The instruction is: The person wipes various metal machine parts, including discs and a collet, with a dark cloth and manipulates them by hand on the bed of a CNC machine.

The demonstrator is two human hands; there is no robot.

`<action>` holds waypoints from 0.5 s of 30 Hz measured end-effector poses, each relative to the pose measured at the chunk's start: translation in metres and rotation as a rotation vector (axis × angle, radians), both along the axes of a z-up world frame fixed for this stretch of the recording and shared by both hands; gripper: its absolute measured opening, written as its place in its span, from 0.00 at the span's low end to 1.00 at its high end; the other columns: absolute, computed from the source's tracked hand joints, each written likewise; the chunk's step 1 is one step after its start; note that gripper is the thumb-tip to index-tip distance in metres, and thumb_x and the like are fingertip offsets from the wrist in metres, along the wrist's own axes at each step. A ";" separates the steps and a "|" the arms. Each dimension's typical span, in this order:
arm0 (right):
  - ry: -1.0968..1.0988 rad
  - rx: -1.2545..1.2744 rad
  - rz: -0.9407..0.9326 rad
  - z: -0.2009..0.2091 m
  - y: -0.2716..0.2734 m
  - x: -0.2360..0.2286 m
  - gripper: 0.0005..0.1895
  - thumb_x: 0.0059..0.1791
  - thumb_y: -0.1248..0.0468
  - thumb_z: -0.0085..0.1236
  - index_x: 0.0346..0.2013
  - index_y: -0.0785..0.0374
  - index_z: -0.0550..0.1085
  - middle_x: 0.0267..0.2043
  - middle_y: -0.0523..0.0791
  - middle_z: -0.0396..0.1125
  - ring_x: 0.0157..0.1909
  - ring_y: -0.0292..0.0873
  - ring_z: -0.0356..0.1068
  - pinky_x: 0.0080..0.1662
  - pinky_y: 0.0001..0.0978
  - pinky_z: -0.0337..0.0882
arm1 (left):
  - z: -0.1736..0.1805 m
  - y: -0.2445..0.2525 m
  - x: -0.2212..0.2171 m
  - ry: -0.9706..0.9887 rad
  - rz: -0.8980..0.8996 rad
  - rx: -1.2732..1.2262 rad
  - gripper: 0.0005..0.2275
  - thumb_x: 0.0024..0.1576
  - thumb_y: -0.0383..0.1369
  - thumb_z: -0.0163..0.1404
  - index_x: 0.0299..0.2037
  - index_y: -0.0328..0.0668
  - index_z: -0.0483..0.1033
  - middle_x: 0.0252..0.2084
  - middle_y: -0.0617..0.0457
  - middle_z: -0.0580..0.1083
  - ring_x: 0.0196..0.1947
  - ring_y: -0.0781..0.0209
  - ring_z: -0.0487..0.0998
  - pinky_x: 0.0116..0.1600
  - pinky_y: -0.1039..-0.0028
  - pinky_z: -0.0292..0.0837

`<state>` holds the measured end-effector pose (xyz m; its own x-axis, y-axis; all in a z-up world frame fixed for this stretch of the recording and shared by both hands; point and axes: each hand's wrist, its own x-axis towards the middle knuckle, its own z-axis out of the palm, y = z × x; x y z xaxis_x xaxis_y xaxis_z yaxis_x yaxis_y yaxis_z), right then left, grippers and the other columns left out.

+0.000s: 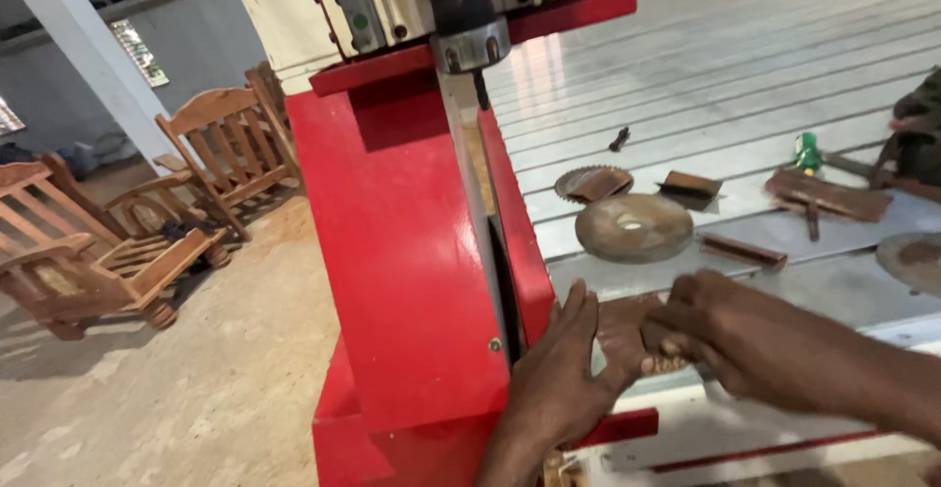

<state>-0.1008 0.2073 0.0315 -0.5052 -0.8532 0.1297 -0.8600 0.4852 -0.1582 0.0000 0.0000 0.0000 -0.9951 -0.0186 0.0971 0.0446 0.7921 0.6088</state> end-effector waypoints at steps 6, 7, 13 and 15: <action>0.102 -0.149 0.131 0.021 -0.035 0.001 0.12 0.48 0.56 0.56 0.36 0.63 0.75 0.35 0.51 0.68 0.43 0.52 0.69 0.47 0.45 0.69 | 0.007 0.004 -0.001 -0.011 0.000 0.023 0.45 0.54 0.54 0.53 0.75 0.38 0.45 0.80 0.49 0.45 0.79 0.53 0.44 0.74 0.62 0.48; 0.028 -0.110 0.065 0.021 -0.029 0.005 0.13 0.50 0.55 0.55 0.43 0.60 0.75 0.36 0.50 0.68 0.43 0.51 0.69 0.48 0.44 0.69 | 0.005 0.004 0.000 0.008 -0.002 0.024 0.44 0.54 0.53 0.53 0.75 0.38 0.46 0.80 0.49 0.45 0.79 0.53 0.44 0.74 0.62 0.48; 0.001 -0.129 -0.016 0.008 -0.005 0.014 0.15 0.49 0.56 0.55 0.47 0.57 0.78 0.38 0.49 0.67 0.44 0.50 0.69 0.48 0.44 0.69 | -0.006 0.001 -0.001 0.065 -0.014 0.017 0.42 0.56 0.52 0.52 0.75 0.37 0.49 0.81 0.46 0.45 0.79 0.48 0.45 0.74 0.60 0.49; 0.079 -0.270 0.086 0.012 -0.028 0.004 0.13 0.48 0.57 0.56 0.42 0.61 0.77 0.38 0.52 0.66 0.43 0.53 0.68 0.46 0.46 0.69 | 0.000 0.003 -0.001 0.050 -0.012 0.026 0.43 0.55 0.54 0.53 0.74 0.36 0.48 0.80 0.46 0.44 0.79 0.50 0.45 0.74 0.60 0.49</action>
